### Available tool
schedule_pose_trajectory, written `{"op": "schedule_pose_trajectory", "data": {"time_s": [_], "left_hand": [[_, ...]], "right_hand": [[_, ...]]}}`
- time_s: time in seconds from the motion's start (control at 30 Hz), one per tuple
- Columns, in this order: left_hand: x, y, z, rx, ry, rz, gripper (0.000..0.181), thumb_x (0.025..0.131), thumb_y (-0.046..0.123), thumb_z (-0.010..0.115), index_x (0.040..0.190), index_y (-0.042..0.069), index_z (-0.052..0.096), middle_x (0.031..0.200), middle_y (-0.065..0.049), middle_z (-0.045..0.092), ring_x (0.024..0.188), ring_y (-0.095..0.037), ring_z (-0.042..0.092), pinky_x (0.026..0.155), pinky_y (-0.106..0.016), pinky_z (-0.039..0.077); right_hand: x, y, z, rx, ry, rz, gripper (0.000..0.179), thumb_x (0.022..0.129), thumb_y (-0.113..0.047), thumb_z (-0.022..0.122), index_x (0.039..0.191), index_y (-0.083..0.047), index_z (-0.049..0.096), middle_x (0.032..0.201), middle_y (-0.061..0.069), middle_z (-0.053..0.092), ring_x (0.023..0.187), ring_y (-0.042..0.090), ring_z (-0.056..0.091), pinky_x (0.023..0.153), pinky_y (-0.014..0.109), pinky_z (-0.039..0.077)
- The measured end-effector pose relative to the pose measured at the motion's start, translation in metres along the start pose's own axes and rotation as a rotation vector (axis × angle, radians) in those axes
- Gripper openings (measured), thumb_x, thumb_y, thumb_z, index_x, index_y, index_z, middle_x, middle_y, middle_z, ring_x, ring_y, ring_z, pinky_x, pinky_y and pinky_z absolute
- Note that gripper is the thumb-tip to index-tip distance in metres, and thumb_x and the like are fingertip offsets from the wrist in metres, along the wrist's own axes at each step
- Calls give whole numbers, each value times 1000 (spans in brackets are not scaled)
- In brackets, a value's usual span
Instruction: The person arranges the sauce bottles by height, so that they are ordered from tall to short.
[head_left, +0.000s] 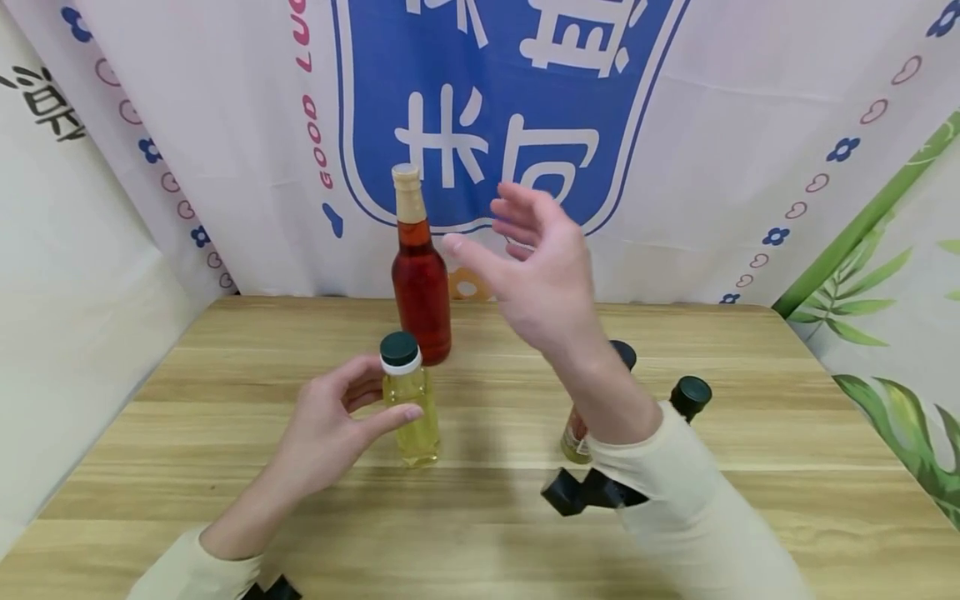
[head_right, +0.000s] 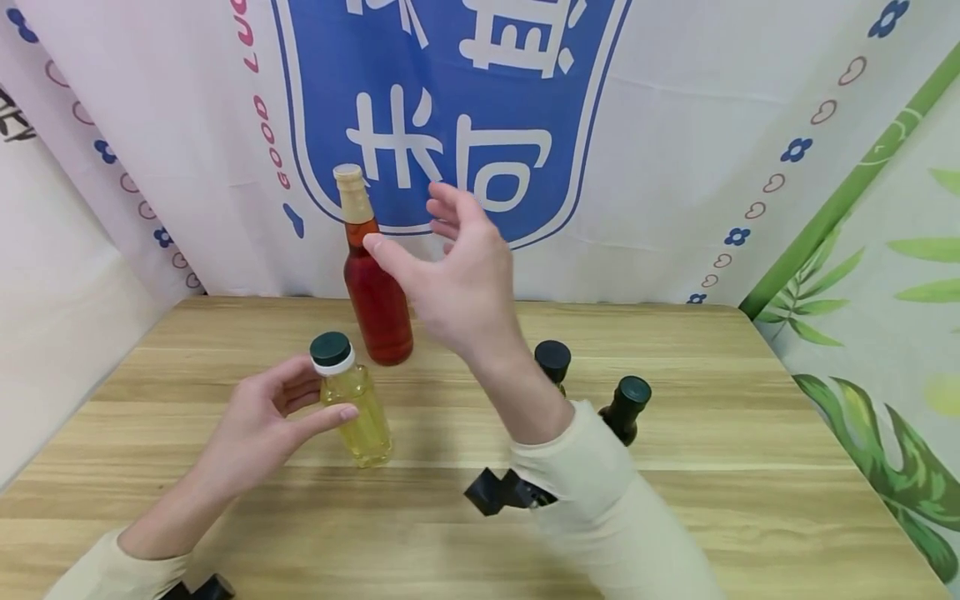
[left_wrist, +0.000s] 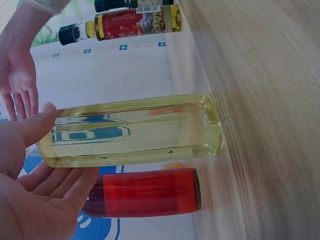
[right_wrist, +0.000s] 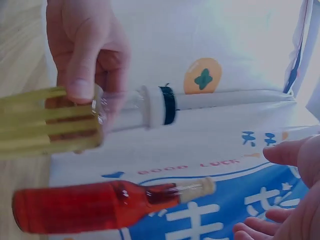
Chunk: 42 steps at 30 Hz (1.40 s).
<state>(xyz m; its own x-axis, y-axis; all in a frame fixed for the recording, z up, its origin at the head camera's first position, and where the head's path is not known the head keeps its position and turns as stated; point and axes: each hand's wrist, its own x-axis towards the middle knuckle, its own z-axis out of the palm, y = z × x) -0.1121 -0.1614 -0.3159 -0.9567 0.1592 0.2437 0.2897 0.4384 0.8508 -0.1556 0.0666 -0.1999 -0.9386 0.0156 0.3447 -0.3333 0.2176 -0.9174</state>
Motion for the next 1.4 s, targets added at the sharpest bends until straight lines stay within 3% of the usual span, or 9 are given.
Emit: {"op": "schedule_pose_trajectory", "data": {"time_s": [0.3,0.47,0.63,0.8,1.03,1.2,1.4], "left_hand": [[0,-1,-2,13,-15,-13,45,86,18,90,126,10,72,125,-9,78,117,-23,74,97,-13,57],[0,-1,-3,24,-20,-13,47,86,21,90,128,11,71,127,-10,77,118,-24,74,100,-23,61],[-1,0,-3,19,-21,-11,48,87,21,90,129,11,71,127,-10,77,119,-25,74,101,-28,61],[-1,-1,-4,17,-20,-17,47,87,21,90,129,10,71,128,-10,77,119,-24,74,101,-25,61],[-1,-1,-4,12,-18,-26,48,87,21,90,129,11,71,129,-10,76,120,-24,73,102,-24,60],[0,-2,-3,11,-25,-27,47,86,19,90,128,11,71,128,-8,77,120,-24,73,99,-18,58],[0,-4,-2,2,-26,-25,46,86,17,90,128,10,71,128,-8,76,120,-24,73,99,-15,58]], "right_hand": [[-8,-5,-58,-95,14,-3,68,93,-30,84,152,-15,54,145,0,66,132,12,63,119,36,49],[-16,7,-90,-140,24,-12,65,93,-28,85,150,-17,57,144,-1,66,132,11,63,116,29,51],[-25,29,-124,-134,3,-55,63,93,-17,85,150,-14,58,142,1,68,131,12,64,109,15,51],[-34,56,-157,-1,-46,-82,61,92,0,80,148,-8,58,139,4,70,130,12,65,107,11,51],[-50,96,-198,107,-154,-9,59,97,12,68,152,-5,54,143,2,69,131,8,66,103,13,54],[-60,129,-218,101,-222,42,60,98,15,63,154,-6,52,144,-2,69,130,5,66,102,13,54],[-74,160,-227,84,-349,68,61,101,13,59,157,-6,48,146,-3,68,131,5,66,102,13,55]]}}
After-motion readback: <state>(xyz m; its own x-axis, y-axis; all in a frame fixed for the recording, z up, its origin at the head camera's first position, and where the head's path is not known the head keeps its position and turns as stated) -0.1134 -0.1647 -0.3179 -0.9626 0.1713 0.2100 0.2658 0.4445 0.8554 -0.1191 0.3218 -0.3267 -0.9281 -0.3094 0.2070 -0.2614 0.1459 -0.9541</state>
